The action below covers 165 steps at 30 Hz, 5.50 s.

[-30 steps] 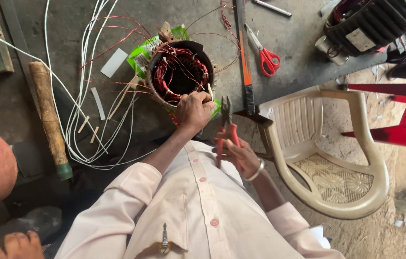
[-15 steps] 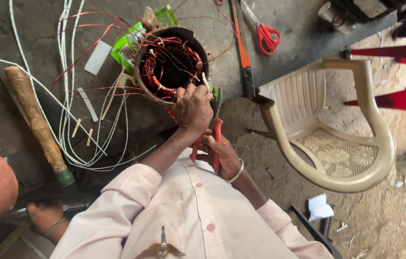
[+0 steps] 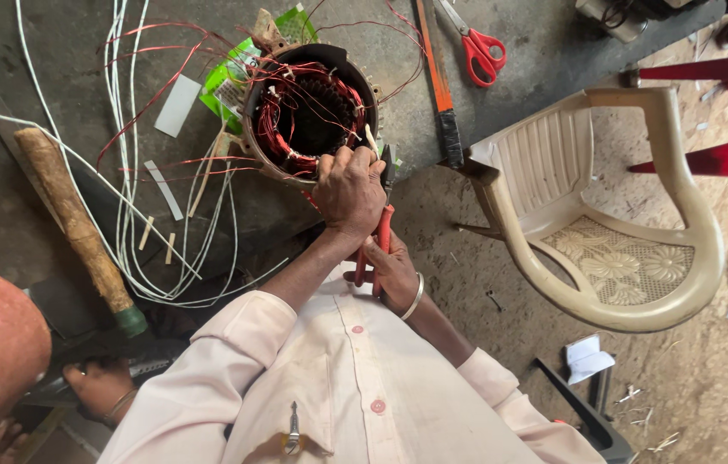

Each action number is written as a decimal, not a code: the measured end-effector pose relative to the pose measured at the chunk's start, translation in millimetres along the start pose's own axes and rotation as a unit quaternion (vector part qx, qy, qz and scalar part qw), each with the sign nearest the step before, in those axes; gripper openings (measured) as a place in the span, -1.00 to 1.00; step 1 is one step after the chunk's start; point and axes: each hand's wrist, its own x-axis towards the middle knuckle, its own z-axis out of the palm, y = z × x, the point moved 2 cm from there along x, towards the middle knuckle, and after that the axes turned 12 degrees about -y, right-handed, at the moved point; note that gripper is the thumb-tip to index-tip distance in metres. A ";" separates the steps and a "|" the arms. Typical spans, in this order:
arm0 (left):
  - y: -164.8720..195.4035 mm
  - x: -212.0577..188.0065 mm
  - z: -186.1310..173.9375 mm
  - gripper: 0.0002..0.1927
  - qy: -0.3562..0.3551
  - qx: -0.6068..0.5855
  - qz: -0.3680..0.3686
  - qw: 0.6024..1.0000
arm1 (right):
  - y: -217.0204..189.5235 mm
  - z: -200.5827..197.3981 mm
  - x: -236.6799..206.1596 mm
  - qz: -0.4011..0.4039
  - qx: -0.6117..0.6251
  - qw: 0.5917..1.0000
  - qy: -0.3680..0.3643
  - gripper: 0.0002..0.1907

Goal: The person sits at a workshop bench cutting and trimming red enameled copper winding wires from an electric motor stator using pliers and scissors, pulling cut wire ends out of the stator slots by hand, and briefly lifts the stator housing to reposition it while continuing to cut and extract wires.

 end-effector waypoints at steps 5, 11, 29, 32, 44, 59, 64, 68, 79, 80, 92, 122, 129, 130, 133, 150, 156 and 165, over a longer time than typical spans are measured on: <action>-2.4 -0.6 -0.1 -0.80 -0.006 -0.009 -0.009 1.000 | 1.3 1.2 4.6 -0.047 -0.031 0.997 0.061 -0.68; -3.8 -0.2 -2.9 -0.80 0.015 -0.007 0.010 1.000 | 3.4 1.0 7.9 -0.067 0.007 0.997 0.027 -0.72; -9.3 12.3 -9.6 -0.85 -0.118 -0.003 -0.030 0.993 | -42.0 -50.3 -50.7 -0.110 -0.792 0.557 0.226 -0.46; -8.1 13.8 -12.8 -0.85 -0.127 0.001 -0.034 0.991 | -50.7 -39.9 -51.8 -0.151 -0.803 0.516 0.255 -0.49; -7.4 14.5 -13.3 -0.83 -0.149 -0.003 -0.069 0.986 | -54.2 -47.4 -48.9 -0.153 -0.787 0.539 0.259 -0.63; -13.9 13.2 -11.3 -0.84 -0.131 0.009 -0.014 0.991 | -26.3 -117.8 -49.4 0.166 0.339 0.872 -0.313 -0.65; -14.3 10.7 -9.3 -0.83 -0.115 -0.014 -0.018 0.993 | -33.3 -123.6 -56.6 0.180 0.395 0.864 -0.255 -0.68; -16.9 11.4 -8.7 -0.84 -0.117 -0.039 -0.027 0.992 | -48.8 -131.3 -67.6 0.174 0.010 0.966 -0.189 -0.69; -14.5 13.8 -16.6 -0.85 -0.133 -0.024 -0.009 0.991 | -71.4 -68.7 -62.3 -0.057 -0.815 0.541 0.199 -0.49; -13.5 13.8 -17.7 -0.86 -0.127 -0.030 -0.002 0.991 | -72.7 -63.3 -61.4 -0.063 -0.815 0.539 0.202 -0.50; -8.9 13.9 -20.1 -0.86 -0.137 -0.015 -0.017 0.990 | -68.3 -48.9 -55.4 -0.046 -0.805 0.549 0.220 -0.73; -32.2 6.0 -29.7 -0.76 -0.103 -0.116 0.117 0.981 | -169.6 -190.8 52.9 0.000 -0.157 0.965 0.211 -0.82; -31.6 -2.0 -26.3 -0.79 -0.025 -0.157 0.164 0.973 | -206.6 -169.4 78.8 -0.176 -0.555 0.774 0.250 -0.67; -30.3 -4.5 -25.0 -0.78 -0.008 -0.155 0.167 0.974 | -205.8 -159.5 74.7 -0.170 -0.657 0.675 0.290 -0.67; -23.8 -11.5 -20.9 -0.77 0.009 -0.124 0.152 0.980 | -189.8 -117.6 61.1 -0.247 -0.540 0.797 0.112 -0.80; -6.4 -28.9 -41.1 -0.89 0.092 0.020 0.080 0.992 | -207.5 -13.4 130.2 -0.312 -0.684 0.479 -0.453 -0.59; -6.7 -31.2 -51.0 -0.95 0.092 -0.031 0.094 0.991 | -210.3 -10.9 139.2 -0.330 -0.657 0.471 -0.487 -0.58; -13.2 -25.2 -44.2 -0.84 0.098 -0.038 0.112 0.988 | -217.6 -1.9 128.0 -0.270 -0.694 0.484 -0.460 -0.48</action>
